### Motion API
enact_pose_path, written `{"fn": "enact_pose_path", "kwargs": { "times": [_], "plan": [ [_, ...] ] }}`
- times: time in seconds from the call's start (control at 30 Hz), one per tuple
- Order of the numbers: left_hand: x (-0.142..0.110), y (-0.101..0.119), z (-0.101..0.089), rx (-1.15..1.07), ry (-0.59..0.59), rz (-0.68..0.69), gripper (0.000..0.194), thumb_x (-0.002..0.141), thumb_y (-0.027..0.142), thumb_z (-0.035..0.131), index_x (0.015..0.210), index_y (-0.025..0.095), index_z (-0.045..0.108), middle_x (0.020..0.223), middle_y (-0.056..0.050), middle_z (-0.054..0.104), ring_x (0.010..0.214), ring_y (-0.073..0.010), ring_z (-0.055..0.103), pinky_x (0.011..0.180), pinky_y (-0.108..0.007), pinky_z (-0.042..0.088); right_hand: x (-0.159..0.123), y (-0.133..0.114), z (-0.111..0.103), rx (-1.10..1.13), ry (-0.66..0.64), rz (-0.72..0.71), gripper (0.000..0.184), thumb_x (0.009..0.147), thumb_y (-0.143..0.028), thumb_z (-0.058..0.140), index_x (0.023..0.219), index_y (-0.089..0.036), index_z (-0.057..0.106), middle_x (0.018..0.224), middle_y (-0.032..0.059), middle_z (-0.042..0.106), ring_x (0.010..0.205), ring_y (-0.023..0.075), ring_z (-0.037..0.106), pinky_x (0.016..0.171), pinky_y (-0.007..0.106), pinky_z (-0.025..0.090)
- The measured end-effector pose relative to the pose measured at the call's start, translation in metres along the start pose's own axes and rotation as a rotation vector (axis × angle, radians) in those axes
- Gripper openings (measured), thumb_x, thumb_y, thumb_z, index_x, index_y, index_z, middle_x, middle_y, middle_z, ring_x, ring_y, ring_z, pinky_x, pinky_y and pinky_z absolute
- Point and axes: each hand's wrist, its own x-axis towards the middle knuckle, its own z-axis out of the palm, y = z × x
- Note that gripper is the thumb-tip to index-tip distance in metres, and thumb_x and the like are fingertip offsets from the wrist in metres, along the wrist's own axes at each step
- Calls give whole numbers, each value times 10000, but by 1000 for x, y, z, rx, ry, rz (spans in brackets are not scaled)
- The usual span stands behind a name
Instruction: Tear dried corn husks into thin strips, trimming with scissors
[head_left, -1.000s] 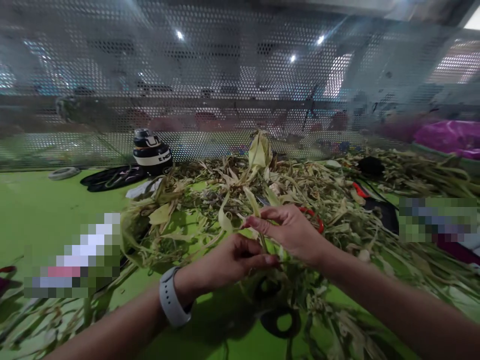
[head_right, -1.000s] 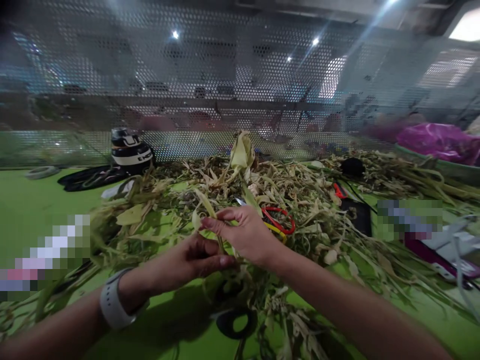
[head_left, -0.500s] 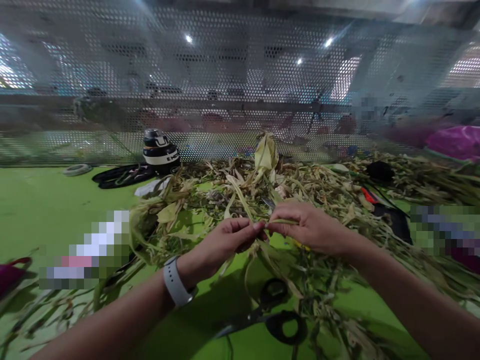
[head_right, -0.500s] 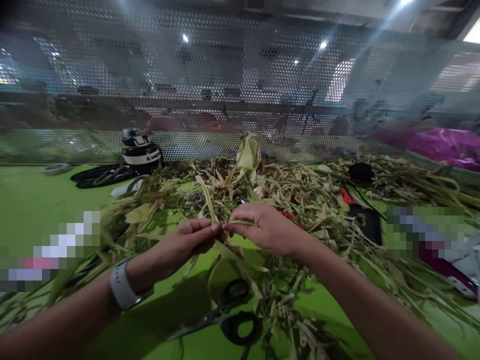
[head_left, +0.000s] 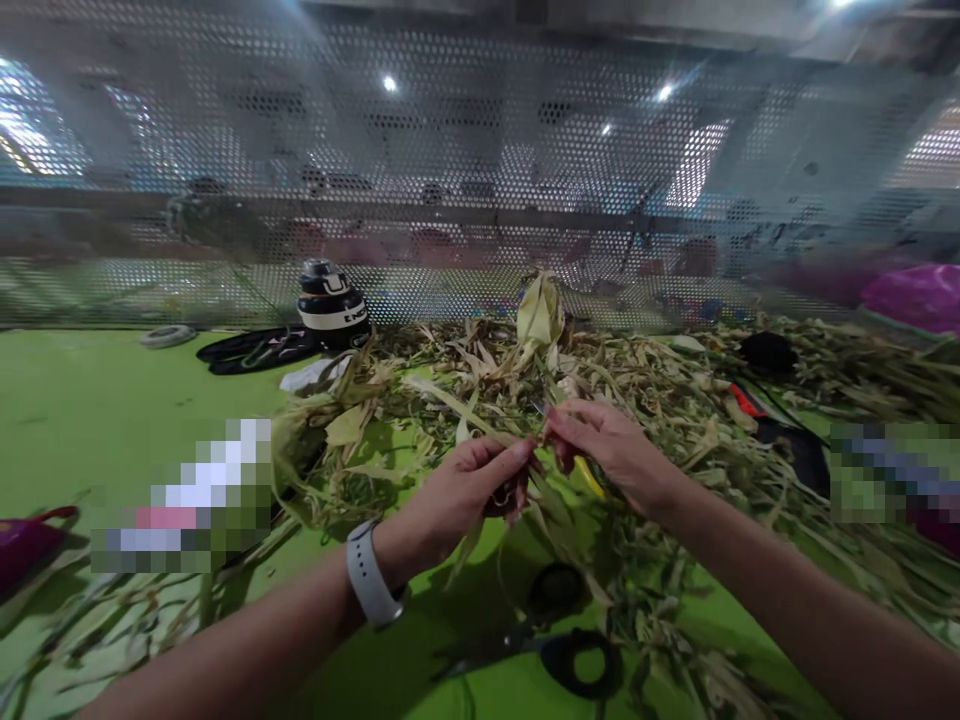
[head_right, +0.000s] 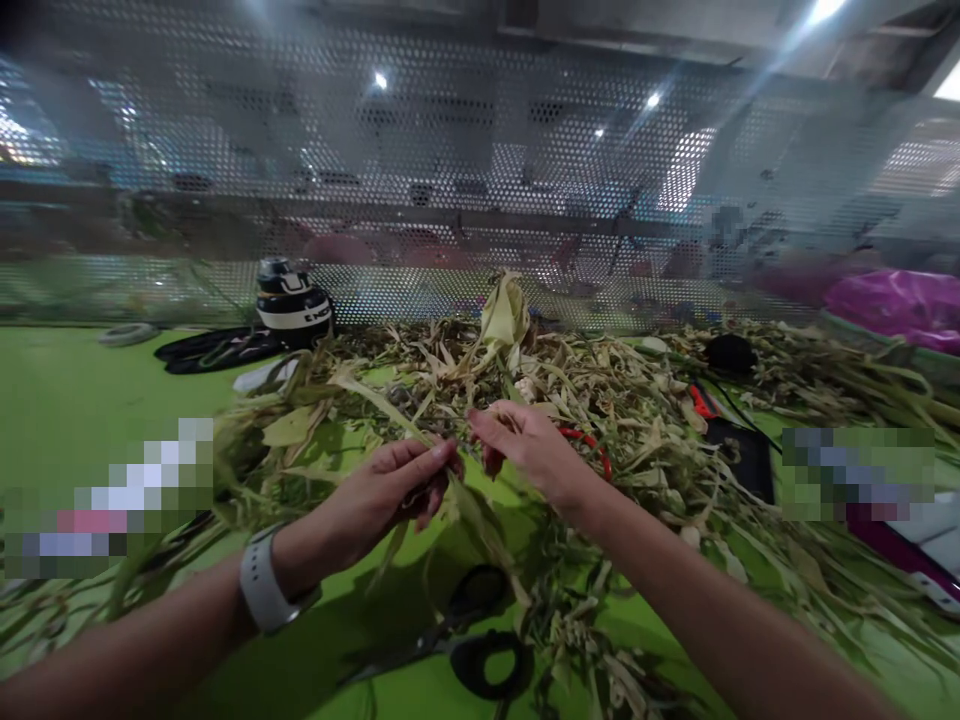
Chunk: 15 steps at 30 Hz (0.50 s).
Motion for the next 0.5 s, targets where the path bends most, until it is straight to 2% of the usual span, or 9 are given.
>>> {"fn": "enact_pose_path", "kwargs": {
  "times": [0.1,0.17,0.23,0.3,0.4,0.5],
  "plan": [
    [3,-4,-3,-142,119,13,229,751,386,624,755,157,630,556,27,568,462,-57,493,462,-163,379,-1,1,-1,-130,-87,2,427,837,-554,417,729,-164,554,684,11,574,653,140,534,633,259,407],
    [5,-5,-5,-219,164,22,209,747,367,634,772,159,637,580,29,568,495,-51,501,476,-147,384,-2,1,-1,-306,-100,-82,377,813,-530,485,750,-168,566,755,21,585,715,155,537,648,261,399],
    [5,-5,-6,-248,165,27,194,757,343,629,792,154,642,600,27,567,518,-45,502,480,-136,377,-3,1,-1,-458,-82,-205,281,796,-452,560,762,-174,571,786,17,579,752,156,530,680,260,389],
    [4,-4,-7,-252,132,17,183,765,321,624,829,151,638,622,22,577,530,-46,510,489,-138,381,-4,3,-1,-529,-56,-292,213,822,-379,553,758,-176,565,784,12,564,760,147,521,703,257,381],
    [3,-2,-6,-197,87,11,166,760,301,630,845,160,608,669,15,608,535,-52,533,485,-147,369,-3,4,-2,-581,-39,-313,186,863,-322,497,760,-173,537,773,15,544,746,143,502,684,255,375],
    [2,1,-4,-54,121,52,169,764,310,624,798,152,576,679,10,612,526,-54,534,452,-151,320,-1,5,-2,-663,-41,-368,180,875,-292,470,756,-165,516,766,28,538,747,155,482,692,272,363]
  ]
}}
